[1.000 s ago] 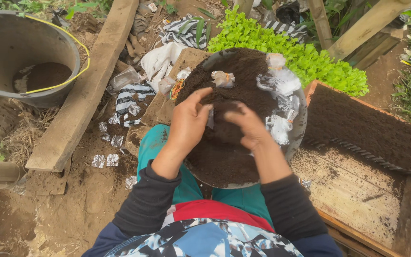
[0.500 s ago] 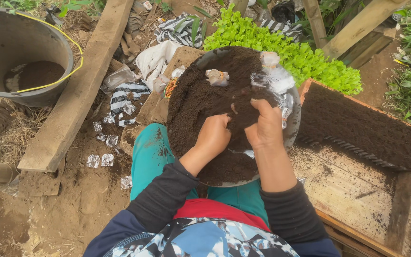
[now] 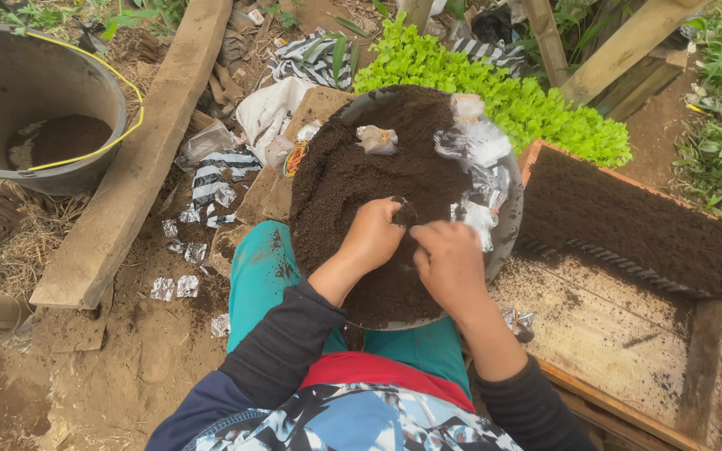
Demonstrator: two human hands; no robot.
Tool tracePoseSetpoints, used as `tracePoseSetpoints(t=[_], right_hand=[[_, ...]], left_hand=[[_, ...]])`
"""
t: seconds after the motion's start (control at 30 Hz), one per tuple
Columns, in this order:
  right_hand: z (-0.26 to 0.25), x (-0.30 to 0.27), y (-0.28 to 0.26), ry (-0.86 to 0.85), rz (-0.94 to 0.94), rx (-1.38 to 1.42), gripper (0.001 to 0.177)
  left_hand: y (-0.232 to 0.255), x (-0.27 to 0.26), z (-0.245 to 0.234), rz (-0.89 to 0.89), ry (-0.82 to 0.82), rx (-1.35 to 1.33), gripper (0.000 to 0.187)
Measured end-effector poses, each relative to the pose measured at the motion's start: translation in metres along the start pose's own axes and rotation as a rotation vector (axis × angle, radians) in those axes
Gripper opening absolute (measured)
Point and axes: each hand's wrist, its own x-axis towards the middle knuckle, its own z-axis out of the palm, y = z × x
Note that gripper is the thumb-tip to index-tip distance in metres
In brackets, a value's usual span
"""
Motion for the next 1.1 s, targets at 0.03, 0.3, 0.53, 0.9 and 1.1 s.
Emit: tracePoseSetpoints(t=[0.03, 0.3, 0.53, 0.9, 1.1], right_hand=[[-0.003, 0.0, -0.001, -0.001, 0.004, 0.0, 0.022], [-0.037, 0.017, -0.023, 0.039, 0.134, 0.78, 0.019], [0.017, 0.083, 0.021, -0.139, 0.318, 0.351, 0.037], [0.06, 0.077, 0.012, 0.003, 0.519, 1.396, 0.036], [0.004, 0.092, -0.011, 0.401, 0.718, 1.936, 0.023]], left_hand=[[0.002, -0.003, -0.001, 0.0, -0.004, 0.001, 0.042], [-0.029, 0.017, -0.002, -0.175, 0.215, -0.437, 0.045], [-0.026, 0.032, -0.01, -0.327, 0.375, -1.203, 0.037], [-0.073, 0.049, 0.004, -0.175, 0.501, -1.09, 0.033], [-0.065, 0.046, 0.021, -0.404, 0.53, -1.317, 0.042]])
